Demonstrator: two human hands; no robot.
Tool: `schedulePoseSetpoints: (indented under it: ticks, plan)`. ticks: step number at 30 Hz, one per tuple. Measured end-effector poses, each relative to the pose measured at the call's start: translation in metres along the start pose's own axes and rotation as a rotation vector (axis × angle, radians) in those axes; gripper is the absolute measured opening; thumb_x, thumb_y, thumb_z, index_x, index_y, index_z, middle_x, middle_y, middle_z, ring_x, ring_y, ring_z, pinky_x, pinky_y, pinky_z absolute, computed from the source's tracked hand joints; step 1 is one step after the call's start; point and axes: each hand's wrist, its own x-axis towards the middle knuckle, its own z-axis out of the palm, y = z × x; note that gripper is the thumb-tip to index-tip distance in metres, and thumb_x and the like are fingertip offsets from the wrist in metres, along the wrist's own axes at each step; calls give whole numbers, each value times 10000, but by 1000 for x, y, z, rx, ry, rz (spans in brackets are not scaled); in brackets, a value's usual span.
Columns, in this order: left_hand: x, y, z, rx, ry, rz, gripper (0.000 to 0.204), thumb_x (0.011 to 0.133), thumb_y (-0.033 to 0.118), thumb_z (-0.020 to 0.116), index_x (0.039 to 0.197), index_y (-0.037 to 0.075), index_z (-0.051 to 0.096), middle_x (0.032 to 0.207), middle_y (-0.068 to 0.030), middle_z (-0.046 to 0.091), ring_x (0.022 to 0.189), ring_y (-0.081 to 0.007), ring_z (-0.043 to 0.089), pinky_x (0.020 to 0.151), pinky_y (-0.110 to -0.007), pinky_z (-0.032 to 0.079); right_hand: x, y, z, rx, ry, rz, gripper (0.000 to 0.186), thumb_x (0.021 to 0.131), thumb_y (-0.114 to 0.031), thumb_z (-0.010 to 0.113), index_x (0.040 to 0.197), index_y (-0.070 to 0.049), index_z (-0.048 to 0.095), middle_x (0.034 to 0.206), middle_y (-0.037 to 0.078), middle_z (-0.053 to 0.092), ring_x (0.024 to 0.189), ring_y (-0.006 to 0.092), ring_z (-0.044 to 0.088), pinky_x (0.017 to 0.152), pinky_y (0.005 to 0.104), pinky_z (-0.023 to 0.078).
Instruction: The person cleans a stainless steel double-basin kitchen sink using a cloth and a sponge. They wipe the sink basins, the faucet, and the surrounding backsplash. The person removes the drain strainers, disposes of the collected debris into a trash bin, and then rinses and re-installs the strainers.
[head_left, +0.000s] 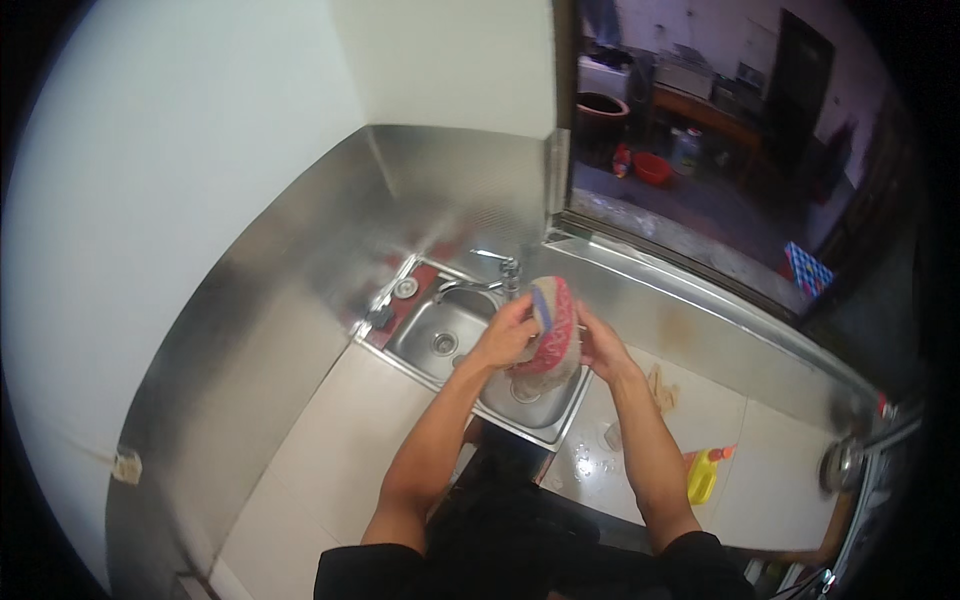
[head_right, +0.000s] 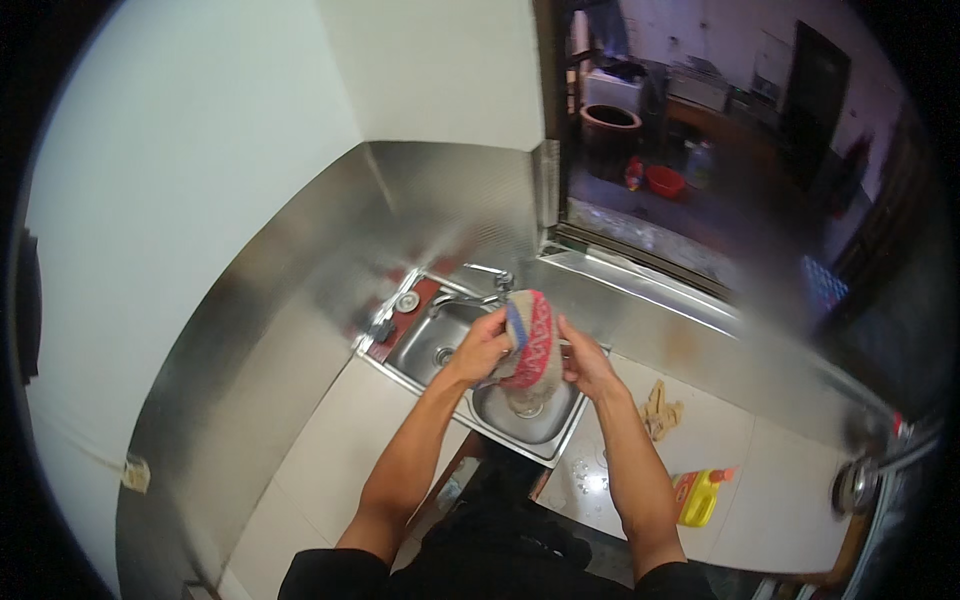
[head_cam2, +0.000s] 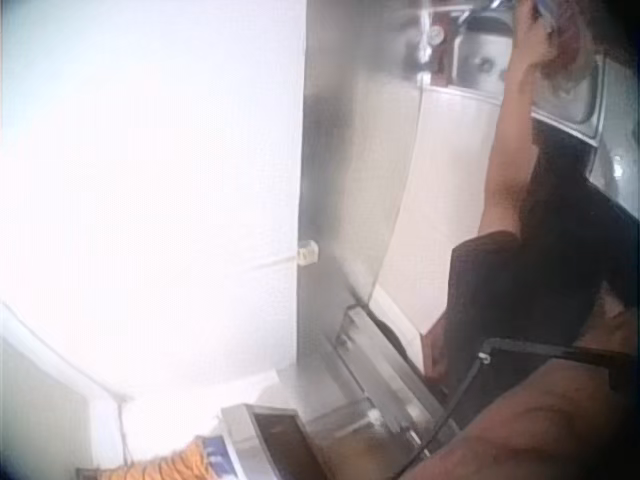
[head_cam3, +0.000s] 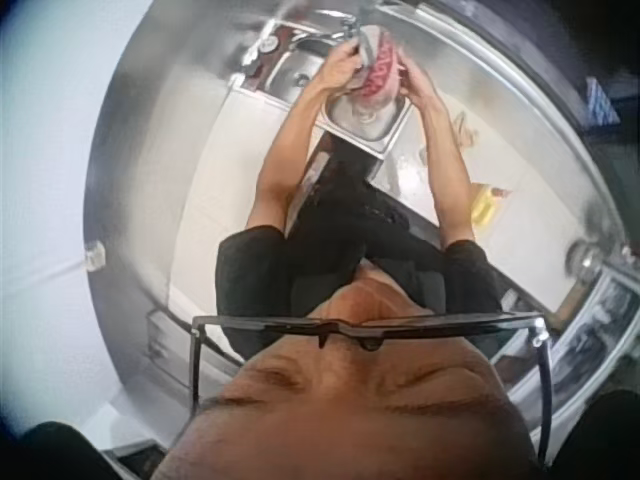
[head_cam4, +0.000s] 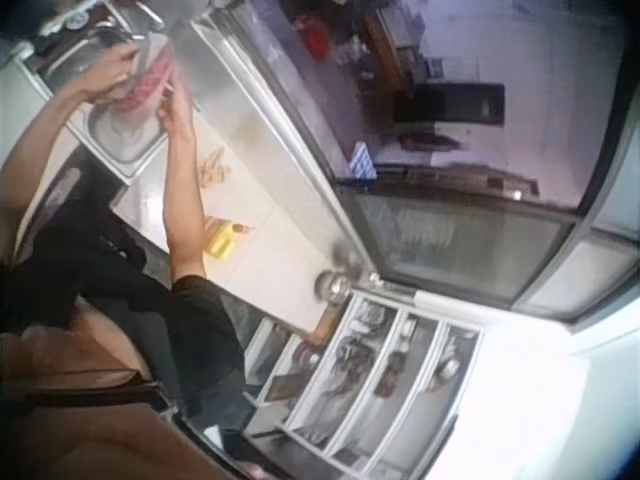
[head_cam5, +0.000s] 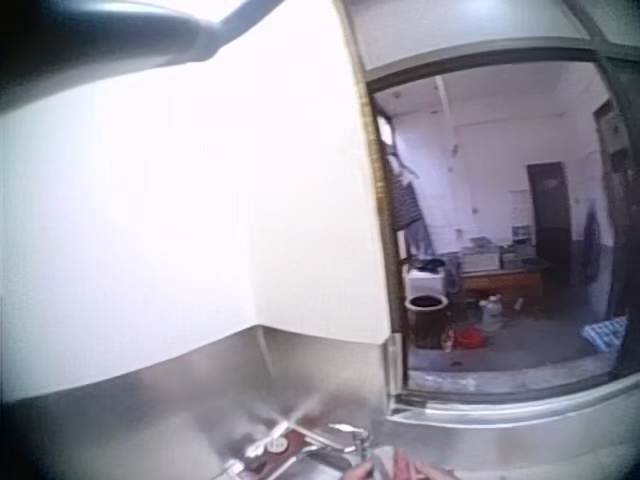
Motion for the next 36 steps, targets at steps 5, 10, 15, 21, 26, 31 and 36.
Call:
schedulePoseSetpoints:
  ticks: [5, 10, 15, 21, 26, 31, 36]
  plan:
    - [20, 10, 17, -159, -28, -159, 467, 927, 51, 598, 1391, 18, 554, 1231, -37, 650, 1092, -141, 621, 971, -297, 484, -17, -35, -5, -645, 135, -356, 663, 974, -676, 489, 1295, -113, 632, 914, 87, 700, 688, 63, 609, 459, 243, 362]
    - [25, 15, 1, -188, -47, -282, 346, 1002, 224, 623, 1291, 35, 638, 1103, -21, 700, 946, -115, 646, 860, -272, 504, -15, -42, -12, -270, 106, 14, 524, 977, -361, 633, 1365, -14, 575, 942, 127, 721, 811, 204, 690, 689, 315, 545]
    - [34, 22, 22, 75, -184, -240, 335, 1030, 301, 608, 1196, 25, 702, 1015, 13, 712, 899, -89, 635, 834, -274, 499, -24, -26, -19, -706, 269, -465, 517, 947, -177, 622, 1440, -60, 518, 1213, 165, 683, 1144, 276, 653, 1004, 372, 499]
    - [53, 19, 19, 321, -312, -230, 317, 1034, 306, 609, 951, 23, 724, 876, 72, 635, 829, -35, 514, 767, -254, 446, -37, -86, 11, -605, -108, -614, 449, 928, -129, 601, 1373, -76, 599, 1245, 114, 678, 1142, 185, 621, 994, 341, 475]
    - [59, 29, 19, 454, -207, -146, 265, 957, 245, 692, 856, 2, 725, 660, 40, 583, 648, -57, 474, 601, -291, 437, -20, -89, -8, -642, -177, -446, 270, 975, -190, 603, 1171, -22, 684, 867, -7, 664, 771, 80, 563, 689, 265, 469]
    - [50, 23, 26, 693, -153, 52, 213, 929, 232, 714, 948, 24, 753, 719, -106, 653, 635, -127, 572, 606, -311, 463, -19, -67, -9, -616, -116, -423, 190, 947, -173, 621, 1000, 2, 671, 810, 14, 657, 730, 94, 564, 657, 285, 477]
    - [47, -4, 27, 604, 164, 76, 200, 980, 142, 589, 995, 16, 744, 824, -152, 678, 789, -266, 689, 714, -370, 520, -22, -69, -6, -906, 84, -572, 204, 931, -163, 598, 1007, 24, 626, 753, 93, 637, 688, 145, 570, 645, 337, 489]
